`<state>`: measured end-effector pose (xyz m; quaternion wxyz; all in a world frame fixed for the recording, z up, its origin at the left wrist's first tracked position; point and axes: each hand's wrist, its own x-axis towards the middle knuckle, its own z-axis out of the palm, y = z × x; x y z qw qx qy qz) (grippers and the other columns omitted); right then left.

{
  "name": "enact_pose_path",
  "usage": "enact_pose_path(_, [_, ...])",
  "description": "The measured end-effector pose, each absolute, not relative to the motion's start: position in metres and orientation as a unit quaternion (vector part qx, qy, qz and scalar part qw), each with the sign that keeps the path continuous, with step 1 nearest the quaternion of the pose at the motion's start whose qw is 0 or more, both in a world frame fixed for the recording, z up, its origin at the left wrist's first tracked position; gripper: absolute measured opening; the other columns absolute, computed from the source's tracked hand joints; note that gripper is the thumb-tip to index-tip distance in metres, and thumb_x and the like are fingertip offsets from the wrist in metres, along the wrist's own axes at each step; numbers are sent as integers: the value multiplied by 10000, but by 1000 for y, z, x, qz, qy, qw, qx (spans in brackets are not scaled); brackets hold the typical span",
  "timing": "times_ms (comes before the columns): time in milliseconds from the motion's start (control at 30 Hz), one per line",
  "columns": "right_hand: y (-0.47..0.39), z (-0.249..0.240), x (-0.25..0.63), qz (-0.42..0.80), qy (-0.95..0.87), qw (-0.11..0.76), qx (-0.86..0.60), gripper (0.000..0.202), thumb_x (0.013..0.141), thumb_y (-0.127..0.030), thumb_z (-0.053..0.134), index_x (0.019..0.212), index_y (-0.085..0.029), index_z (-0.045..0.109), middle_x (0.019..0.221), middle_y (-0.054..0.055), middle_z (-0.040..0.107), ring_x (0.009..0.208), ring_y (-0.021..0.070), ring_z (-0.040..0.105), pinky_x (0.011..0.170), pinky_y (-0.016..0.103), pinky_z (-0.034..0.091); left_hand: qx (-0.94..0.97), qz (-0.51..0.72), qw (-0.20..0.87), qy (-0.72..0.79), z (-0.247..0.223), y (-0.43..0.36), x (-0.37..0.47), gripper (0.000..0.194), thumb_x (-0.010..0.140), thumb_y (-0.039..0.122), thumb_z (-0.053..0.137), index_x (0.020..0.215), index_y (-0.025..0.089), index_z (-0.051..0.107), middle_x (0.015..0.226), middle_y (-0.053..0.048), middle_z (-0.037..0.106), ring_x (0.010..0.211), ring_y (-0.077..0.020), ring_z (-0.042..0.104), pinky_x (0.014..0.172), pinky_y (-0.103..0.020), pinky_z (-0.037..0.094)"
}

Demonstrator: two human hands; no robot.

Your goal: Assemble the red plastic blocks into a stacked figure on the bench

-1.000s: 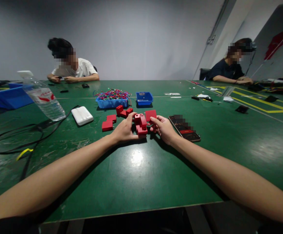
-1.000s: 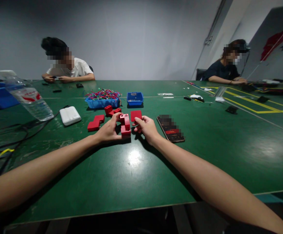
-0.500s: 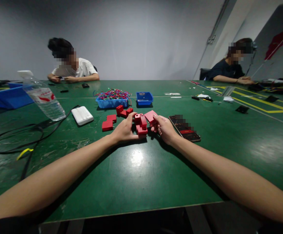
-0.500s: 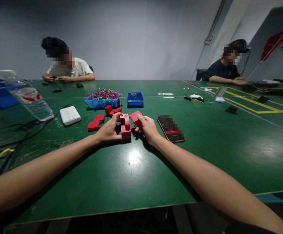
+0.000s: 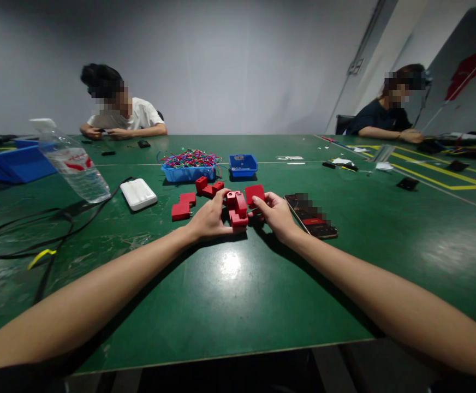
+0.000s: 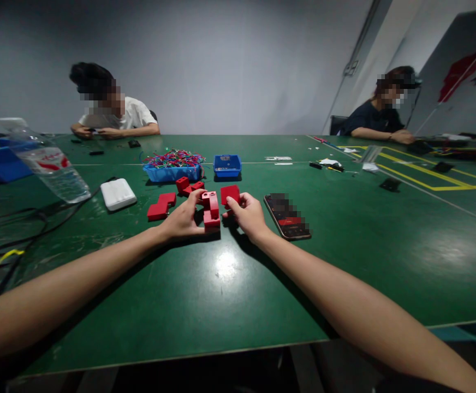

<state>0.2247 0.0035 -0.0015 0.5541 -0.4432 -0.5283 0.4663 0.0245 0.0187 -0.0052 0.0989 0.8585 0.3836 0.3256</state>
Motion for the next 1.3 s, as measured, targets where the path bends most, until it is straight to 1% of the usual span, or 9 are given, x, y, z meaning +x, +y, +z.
enact_pose_path(167, [-3, -1, 226, 332, -623, 542, -457, 268, 806, -475, 623, 859, -215, 585, 877, 32, 699, 666, 174, 687, 554, 266, 507, 858, 325, 113, 382, -5, 19, 25, 919, 605, 524, 773, 1309, 152, 314, 1224, -203, 588, 1104, -355, 629, 928, -492, 513])
enact_pose_path(300, [-8, 3, 225, 268, -644, 550, -459, 229, 838, -451, 591, 862, -226, 558, 878, 44, 688, 695, 193, 687, 583, 280, 503, 859, 324, 114, 379, -5, 19, 25, 914, 618, 520, 766, 1308, 141, 301, 1232, -208, 582, 1094, -353, 633, 923, -492, 515])
enact_pose_path(433, [-9, 4, 224, 248, -645, 555, -463, 183, 824, -403, 604, 848, -231, 545, 865, 45, 680, 710, 209, 688, 595, 284, 490, 858, 321, 110, 386, -4, 18, 25, 907, 615, 506, 773, 1313, 171, 300, 1221, -184, 592, 1102, -351, 632, 925, -486, 513])
enact_pose_path(567, [-8, 2, 225, 211, -663, 542, -471, 98, 787, -258, 599, 863, -230, 543, 873, 33, 685, 723, 196, 674, 649, 294, 497, 859, 320, 110, 385, -5, 19, 25, 925, 610, 524, 773, 1317, 162, 299, 1232, -198, 583, 1106, -356, 628, 924, -487, 511])
enact_pose_path(700, [-5, 2, 225, 198, -671, 543, -465, 141, 754, -183, 574, 888, -223, 551, 980, 48, 692, 822, 195, 666, 703, 306, 505, 860, 321, 107, 381, -6, 20, 24, 926, 614, 518, 775, 1322, 159, 299, 1244, -207, 575, 1112, -357, 624, 924, -492, 509])
enact_pose_path(833, [-4, 2, 227, 176, -666, 548, -474, 165, 724, -156, 572, 878, -213, 548, 1011, 66, 678, 845, 196, 649, 661, 294, 493, 860, 321, 105, 382, -6, 19, 24, 924, 615, 528, 774, 1323, 177, 295, 1233, -188, 582, 1113, -351, 625, 925, -485, 509])
enact_pose_path(1100, [-1, 0, 226, 244, -640, 562, -464, 169, 755, -198, 586, 914, -219, 532, 938, 45, 669, 809, 185, 665, 704, 306, 532, 864, 324, 87, 375, -6, 19, 23, 935, 626, 539, 760, 1338, 155, 293, 1282, -206, 543, 1146, -349, 599, 951, -486, 496])
enact_pose_path(1200, [4, -3, 226, 320, -596, 579, -454, 200, 776, -307, 622, 904, -234, 488, 907, 21, 655, 776, 180, 684, 686, 308, 558, 868, 339, 52, 359, -8, 21, 23, 934, 632, 541, 757, 1349, 152, 304, 1293, -204, 532, 1181, -350, 570, 971, -482, 482])
enact_pose_path(1300, [6, -5, 226, 385, -563, 589, -435, 303, 782, -442, 633, 932, -242, 462, 971, 23, 647, 730, 174, 693, 615, 299, 565, 859, 356, 10, 368, -10, 23, 23, 947, 643, 568, 744, 1365, 139, 306, 1280, -209, 534, 1190, -359, 551, 984, -497, 458])
